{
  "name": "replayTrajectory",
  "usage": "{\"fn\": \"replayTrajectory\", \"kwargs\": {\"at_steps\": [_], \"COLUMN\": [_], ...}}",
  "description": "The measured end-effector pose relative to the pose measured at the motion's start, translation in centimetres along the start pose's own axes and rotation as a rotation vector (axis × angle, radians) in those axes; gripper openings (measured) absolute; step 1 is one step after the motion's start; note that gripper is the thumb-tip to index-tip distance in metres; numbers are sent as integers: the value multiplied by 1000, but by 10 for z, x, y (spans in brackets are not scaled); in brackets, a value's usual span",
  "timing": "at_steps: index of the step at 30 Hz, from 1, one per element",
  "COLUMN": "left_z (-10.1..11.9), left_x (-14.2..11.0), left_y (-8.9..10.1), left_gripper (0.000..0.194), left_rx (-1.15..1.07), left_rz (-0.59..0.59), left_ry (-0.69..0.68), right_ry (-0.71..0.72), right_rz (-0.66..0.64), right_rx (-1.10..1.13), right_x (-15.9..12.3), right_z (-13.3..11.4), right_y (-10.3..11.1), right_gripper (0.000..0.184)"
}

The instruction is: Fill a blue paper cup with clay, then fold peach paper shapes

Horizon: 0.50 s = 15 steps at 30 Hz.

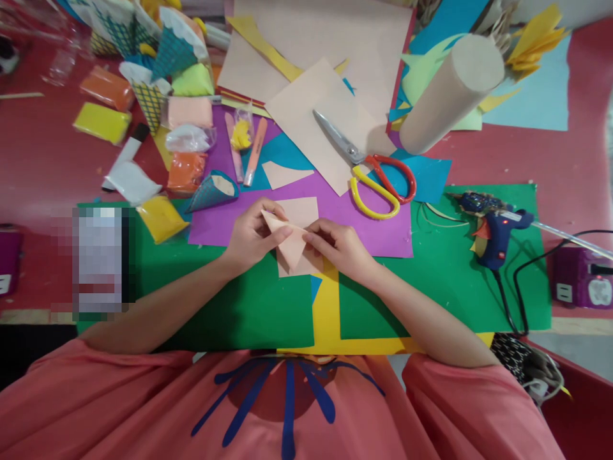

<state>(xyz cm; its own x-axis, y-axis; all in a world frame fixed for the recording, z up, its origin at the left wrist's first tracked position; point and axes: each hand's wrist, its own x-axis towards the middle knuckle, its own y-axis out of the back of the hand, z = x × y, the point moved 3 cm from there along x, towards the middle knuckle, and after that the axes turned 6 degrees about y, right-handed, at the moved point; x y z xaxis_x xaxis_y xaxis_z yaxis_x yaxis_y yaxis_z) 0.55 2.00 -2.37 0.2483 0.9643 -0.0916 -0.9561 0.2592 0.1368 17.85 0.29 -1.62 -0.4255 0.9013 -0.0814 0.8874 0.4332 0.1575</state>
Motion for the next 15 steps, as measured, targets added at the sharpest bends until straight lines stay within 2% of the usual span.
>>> {"fn": "replayTrajectory", "kwargs": {"at_steps": [15], "left_z": [4], "left_x": [-1], "left_y": [1], "left_gripper": [38], "left_rx": [30], "left_rz": [58], "left_ry": [-31], "right_ry": [-3], "right_rz": [8], "right_rx": [33], "right_x": [-1], "right_z": [3], "right_y": [0], "right_gripper": [28]}}
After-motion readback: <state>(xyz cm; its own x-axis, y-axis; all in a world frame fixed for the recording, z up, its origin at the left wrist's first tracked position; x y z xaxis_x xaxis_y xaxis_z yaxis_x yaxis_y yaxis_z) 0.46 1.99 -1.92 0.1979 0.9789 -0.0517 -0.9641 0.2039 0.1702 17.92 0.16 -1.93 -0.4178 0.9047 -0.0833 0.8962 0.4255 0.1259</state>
